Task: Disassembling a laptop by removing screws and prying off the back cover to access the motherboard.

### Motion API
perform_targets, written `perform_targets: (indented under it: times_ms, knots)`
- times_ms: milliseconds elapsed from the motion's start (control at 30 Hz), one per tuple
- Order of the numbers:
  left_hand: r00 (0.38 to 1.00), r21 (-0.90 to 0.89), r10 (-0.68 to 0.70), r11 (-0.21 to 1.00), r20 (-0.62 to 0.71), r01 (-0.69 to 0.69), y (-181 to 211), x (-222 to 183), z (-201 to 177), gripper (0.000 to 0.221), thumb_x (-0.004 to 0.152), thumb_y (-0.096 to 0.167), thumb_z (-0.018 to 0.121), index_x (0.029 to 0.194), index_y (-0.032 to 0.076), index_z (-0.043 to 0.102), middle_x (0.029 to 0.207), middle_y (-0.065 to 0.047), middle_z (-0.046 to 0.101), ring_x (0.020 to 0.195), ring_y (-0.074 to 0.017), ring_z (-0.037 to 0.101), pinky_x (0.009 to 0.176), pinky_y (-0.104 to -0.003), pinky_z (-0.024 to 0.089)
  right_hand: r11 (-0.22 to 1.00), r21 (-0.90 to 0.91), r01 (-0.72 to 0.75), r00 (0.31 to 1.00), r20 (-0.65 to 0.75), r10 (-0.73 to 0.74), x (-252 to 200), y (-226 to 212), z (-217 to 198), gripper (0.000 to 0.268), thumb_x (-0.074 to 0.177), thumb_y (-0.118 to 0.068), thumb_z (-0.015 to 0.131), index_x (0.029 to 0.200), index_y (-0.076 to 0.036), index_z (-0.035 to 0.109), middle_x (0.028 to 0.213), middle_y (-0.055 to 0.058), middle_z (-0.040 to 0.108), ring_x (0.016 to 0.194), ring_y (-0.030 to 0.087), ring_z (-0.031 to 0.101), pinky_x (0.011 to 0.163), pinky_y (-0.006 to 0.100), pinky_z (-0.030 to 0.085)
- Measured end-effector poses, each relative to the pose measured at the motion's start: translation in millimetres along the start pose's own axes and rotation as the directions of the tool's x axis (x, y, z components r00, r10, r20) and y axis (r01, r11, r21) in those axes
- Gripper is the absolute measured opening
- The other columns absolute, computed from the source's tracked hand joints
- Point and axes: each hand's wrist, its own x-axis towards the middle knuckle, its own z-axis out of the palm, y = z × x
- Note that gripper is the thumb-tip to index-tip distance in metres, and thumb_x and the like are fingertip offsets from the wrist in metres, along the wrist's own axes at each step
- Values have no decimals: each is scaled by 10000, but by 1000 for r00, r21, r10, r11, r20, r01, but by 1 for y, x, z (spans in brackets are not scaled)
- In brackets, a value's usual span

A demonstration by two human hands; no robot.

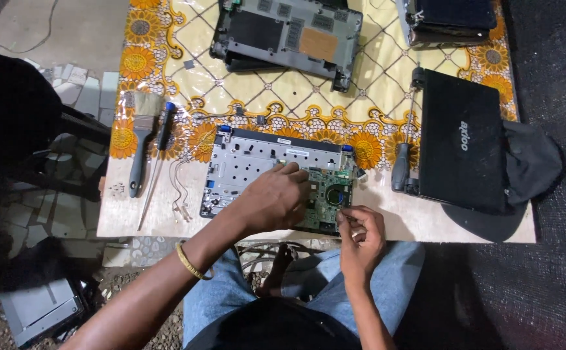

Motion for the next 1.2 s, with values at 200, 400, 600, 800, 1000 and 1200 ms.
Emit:
perform_targets:
  times_ms: [200, 400, 600, 800, 1000, 1200]
  knots:
    - [915, -554, -280, 829, -290, 79, 5, -14, -3, 59, 787, 104, 735, 842, 101, 755, 898, -52, 725, 907, -220, 632, 865, -366, 525, 989, 71, 127, 992, -5, -127, 3, -7, -3, 109, 940, -44, 835, 1038, -70, 796, 1123, -5, 737, 758, 85, 602, 646, 220, 444]
    - [752, -947, -644, 310, -141, 87, 54, -27, 34, 108, 891, -52, 720, 965, 21, 749, 859, -95, 805, 743, -179, 771, 722, -282, 680, 951, 306, -35, 989, 148, -12, -8, -34, -28, 291, 937, -175, 783, 1203, -59, 801, 1264, 67, 723, 1055, 170, 659, 890, 323, 563]
    - [690, -973, -719, 206, -81, 101, 94, -52, 43, 76, 955, 64, 778, 951, -12, 773, 793, -37, 732, 670, -105, 606, 624, -243, 513, 796, 501, -338, 906, 401, 132, -30, -13, -25, 326, 889, 101, 773, 1211, 51, 787, 920, 112, 767, 757, 139, 598, 611, 285, 464]
    - [647, -961, -746, 36, 156, 273, 89, -111, 53, 181, 991, 191, 823, 1028, 17, 791, 782, -28, 718, 681, -115, 598, 659, -264, 477, 850, 422, -315, 948, 105, 299, 28, 23, -54, 235, 998, -13, 770, 1233, -29, 759, 977, 55, 688, 841, 147, 676, 644, 264, 528]
    - [560, -930, -795, -13, 232, 366, 86, -154, 75, 190, 999, 206, 803, 992, 18, 828, 719, -39, 741, 599, -125, 589, 589, -286, 460, 861, 404, -307, 950, 87, 299, 41, 33, -70, 488, 998, -70, 732, 1476, 15, 680, 1346, 152, 758, 897, 242, 771, 678, 255, 560]
    - [525, -936, -820, -39, 230, 349, 83, -178, 107, 142, 990, 119, 781, 987, -9, 840, 745, -65, 781, 658, -147, 666, 645, -283, 529, 880, 410, -238, 962, -23, 271, 21, 50, -66, 365, 1008, -49, 736, 1372, -21, 738, 1257, 94, 810, 929, 187, 776, 749, 275, 584]
